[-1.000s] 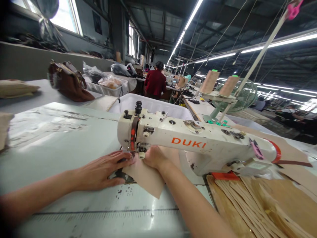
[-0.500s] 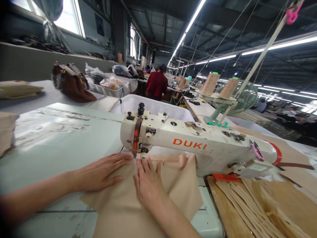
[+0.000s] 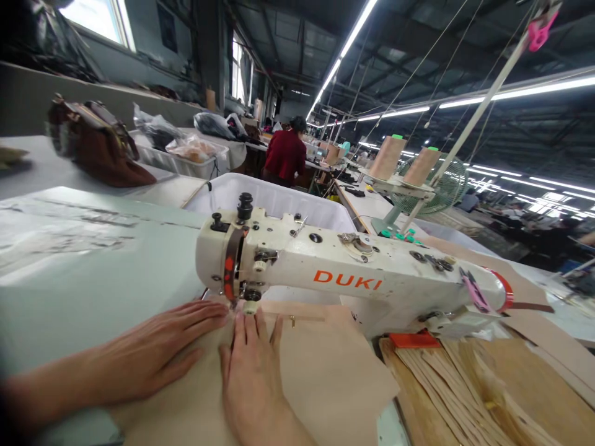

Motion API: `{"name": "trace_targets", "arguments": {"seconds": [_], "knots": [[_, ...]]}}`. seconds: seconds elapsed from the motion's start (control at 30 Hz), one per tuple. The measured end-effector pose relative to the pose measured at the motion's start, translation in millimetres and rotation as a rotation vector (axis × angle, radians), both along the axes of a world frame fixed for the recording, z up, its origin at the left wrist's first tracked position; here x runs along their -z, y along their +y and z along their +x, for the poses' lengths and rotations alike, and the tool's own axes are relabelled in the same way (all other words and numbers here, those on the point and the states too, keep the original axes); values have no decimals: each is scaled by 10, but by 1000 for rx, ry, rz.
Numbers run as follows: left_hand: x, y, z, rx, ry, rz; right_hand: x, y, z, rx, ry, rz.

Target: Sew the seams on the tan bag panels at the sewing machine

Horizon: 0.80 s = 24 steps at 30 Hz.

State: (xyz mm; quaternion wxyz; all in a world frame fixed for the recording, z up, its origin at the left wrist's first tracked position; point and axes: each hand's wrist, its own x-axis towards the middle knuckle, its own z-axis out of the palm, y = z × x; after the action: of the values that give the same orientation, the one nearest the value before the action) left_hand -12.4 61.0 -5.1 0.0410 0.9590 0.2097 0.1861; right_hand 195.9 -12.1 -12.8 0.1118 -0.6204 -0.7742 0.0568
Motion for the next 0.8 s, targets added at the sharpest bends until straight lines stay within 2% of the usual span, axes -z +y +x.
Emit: {"name": "trace_targets", "arguments": {"seconds": [0.33, 0.6, 0.8], "knots": [[-53, 61, 17, 6, 60, 88, 87, 81, 39, -23, 6, 36], [-45, 100, 22, -50, 134, 55, 120, 115, 36, -11, 9, 86], [-47, 95, 31, -45, 168, 44, 126, 137, 31, -12, -4, 79]]}}
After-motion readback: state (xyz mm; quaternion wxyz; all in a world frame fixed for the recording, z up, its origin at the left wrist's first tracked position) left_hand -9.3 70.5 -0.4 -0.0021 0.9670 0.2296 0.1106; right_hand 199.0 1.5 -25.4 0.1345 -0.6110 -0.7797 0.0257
